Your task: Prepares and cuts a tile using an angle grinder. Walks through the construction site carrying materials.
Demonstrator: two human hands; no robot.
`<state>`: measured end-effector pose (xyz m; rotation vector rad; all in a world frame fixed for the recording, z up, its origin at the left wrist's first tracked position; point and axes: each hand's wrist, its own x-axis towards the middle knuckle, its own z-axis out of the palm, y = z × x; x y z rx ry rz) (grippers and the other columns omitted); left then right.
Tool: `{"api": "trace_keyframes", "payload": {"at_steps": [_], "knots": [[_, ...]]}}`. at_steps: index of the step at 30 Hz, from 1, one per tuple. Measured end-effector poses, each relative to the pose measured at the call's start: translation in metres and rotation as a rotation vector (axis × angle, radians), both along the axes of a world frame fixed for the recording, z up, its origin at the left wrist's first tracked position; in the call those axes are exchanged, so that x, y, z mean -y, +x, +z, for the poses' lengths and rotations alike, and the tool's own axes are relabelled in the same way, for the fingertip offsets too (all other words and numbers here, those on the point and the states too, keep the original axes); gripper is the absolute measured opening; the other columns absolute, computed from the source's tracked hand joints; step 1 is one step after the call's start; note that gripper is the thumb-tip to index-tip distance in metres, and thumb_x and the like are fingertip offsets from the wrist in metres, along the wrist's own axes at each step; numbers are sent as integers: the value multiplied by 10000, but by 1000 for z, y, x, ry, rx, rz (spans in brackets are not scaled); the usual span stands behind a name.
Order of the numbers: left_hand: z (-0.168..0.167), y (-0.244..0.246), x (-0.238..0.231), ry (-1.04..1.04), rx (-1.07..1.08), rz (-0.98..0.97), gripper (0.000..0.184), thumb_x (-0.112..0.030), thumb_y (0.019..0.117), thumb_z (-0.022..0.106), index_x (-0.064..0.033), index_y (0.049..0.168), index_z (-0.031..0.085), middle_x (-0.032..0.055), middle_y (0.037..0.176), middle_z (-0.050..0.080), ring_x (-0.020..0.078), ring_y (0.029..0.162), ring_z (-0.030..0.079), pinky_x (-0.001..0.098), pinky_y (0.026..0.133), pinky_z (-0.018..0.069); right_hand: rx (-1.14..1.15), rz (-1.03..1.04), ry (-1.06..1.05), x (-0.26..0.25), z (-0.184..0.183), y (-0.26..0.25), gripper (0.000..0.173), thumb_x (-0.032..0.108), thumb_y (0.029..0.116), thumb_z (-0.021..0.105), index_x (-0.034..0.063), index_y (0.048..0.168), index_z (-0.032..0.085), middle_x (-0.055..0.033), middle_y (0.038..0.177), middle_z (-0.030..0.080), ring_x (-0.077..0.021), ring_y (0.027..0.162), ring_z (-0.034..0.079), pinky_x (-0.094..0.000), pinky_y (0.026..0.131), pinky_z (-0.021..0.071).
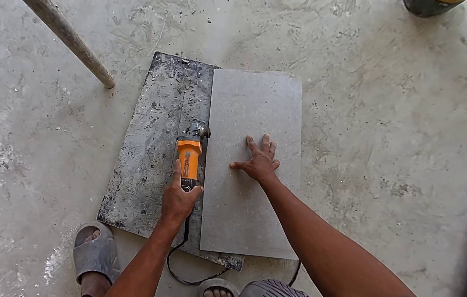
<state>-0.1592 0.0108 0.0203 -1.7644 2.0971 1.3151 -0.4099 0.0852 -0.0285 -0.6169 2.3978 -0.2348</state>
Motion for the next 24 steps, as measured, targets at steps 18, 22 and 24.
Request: {"api": "trace_keyframes", "payload": {"at_steps": [18, 22, 24], "knots": [[1, 7, -7, 6, -8, 7, 1059, -418, 857, 828, -285, 1668, 160, 189, 959, 718, 349, 802, 709, 584, 750, 572, -2, -8, 2, 1, -1, 0, 1115, 481, 722, 921, 381, 1628, 278, -123, 1738, -70, -445, 1574, -94, -839, 1096, 100], [1, 8, -9, 9, -2, 8, 1065, -417, 859, 827, -292, 1669, 147, 192, 967, 717, 351, 804, 709, 584, 749, 572, 4, -11, 1, 1, 1, 1, 1109, 470, 730, 919, 374, 1630, 278, -121, 1738, -72, -438, 1576, -98, -842, 1096, 90], [1, 9, -10, 7, 3, 4, 1065, -424, 862, 824, -297, 1669, 141, 190, 971, 718, 345, 805, 711, 584, 755, 573, 5, -10, 2, 1, 1, 1, 1107, 468, 732, 918, 374, 1630, 278, -114, 1739, -75, -432, 1577, -98, -839, 1099, 87]]}}
